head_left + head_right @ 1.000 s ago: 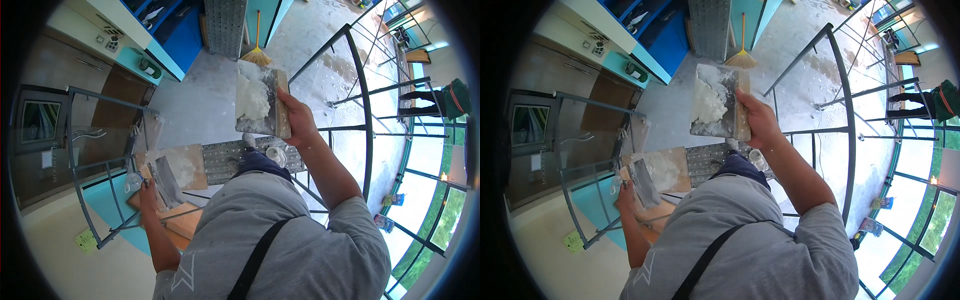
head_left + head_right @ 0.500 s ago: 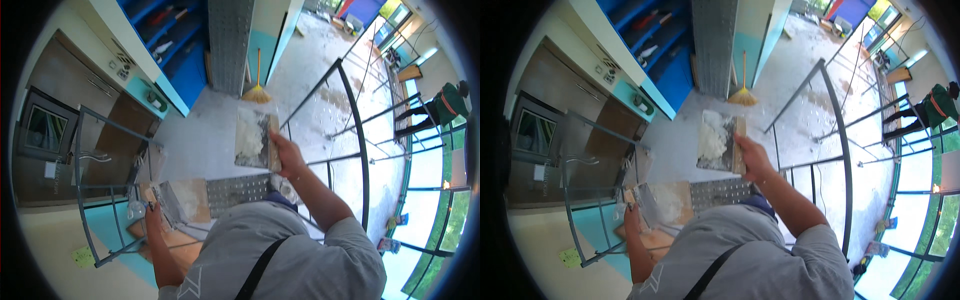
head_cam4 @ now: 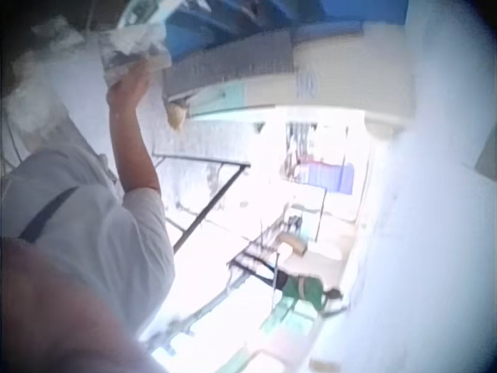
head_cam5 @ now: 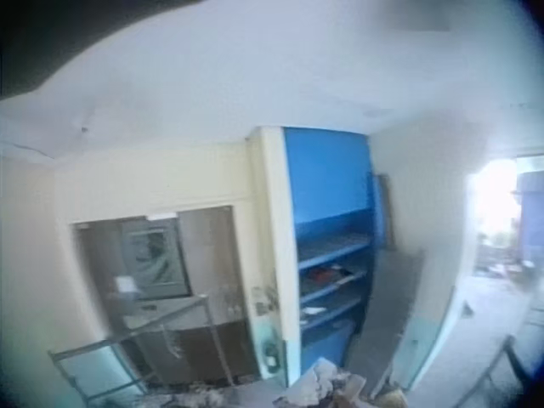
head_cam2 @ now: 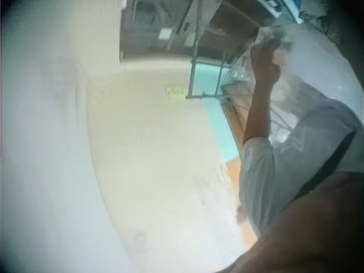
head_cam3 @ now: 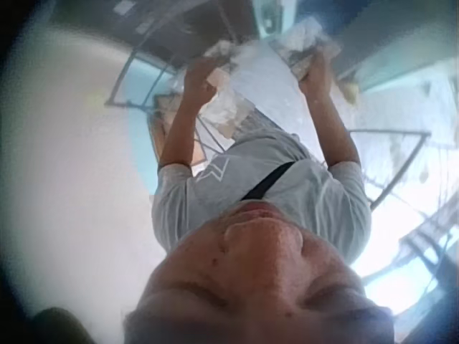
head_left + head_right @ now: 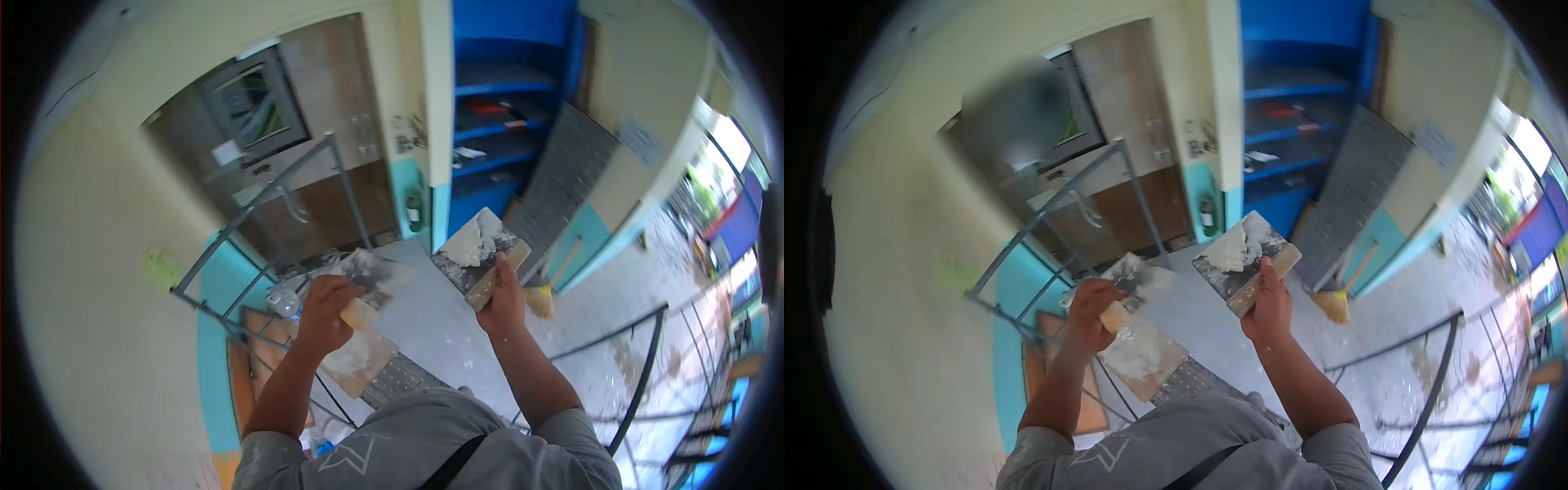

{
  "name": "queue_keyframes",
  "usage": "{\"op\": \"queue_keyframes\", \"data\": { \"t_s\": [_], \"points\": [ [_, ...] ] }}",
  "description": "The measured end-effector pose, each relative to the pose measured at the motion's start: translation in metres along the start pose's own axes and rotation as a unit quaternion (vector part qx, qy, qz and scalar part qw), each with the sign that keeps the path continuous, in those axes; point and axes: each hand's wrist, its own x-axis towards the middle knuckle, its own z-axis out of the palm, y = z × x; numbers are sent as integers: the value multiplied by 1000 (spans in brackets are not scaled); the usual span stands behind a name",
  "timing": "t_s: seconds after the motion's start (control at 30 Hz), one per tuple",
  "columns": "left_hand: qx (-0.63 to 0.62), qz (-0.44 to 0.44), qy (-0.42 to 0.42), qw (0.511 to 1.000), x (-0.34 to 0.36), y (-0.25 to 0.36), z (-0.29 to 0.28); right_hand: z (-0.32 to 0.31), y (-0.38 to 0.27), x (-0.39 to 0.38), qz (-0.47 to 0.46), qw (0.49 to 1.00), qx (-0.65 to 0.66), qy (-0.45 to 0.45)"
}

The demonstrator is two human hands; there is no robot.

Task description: The person scrapes plaster compound onto putty knives and applies it across damaged sections of the ceiling.

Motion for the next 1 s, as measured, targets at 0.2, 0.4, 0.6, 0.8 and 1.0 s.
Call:
{"op": "queue_keyframes", "data": {
  "t_s": [0.2,0.4,0.6,0.8,1.0],
  "points": [
    [218,97,50,970,-2,71,-35,63,13,-3,44,993,14,-108],
    [244,-18,100,964,-19,113,-60,82,32,-12,76,976,17,-204],
    [175,-258,174,934,-32,159,-84,79,52,-25,168,955,7,-242],
    [354,-128,81,923,-45,175,-73,78,65,-27,209,947,5,-246],
    [405,-90,70,907,-39,187,-56,81,63,-30,222,941,-2,-256]
  ]
}}
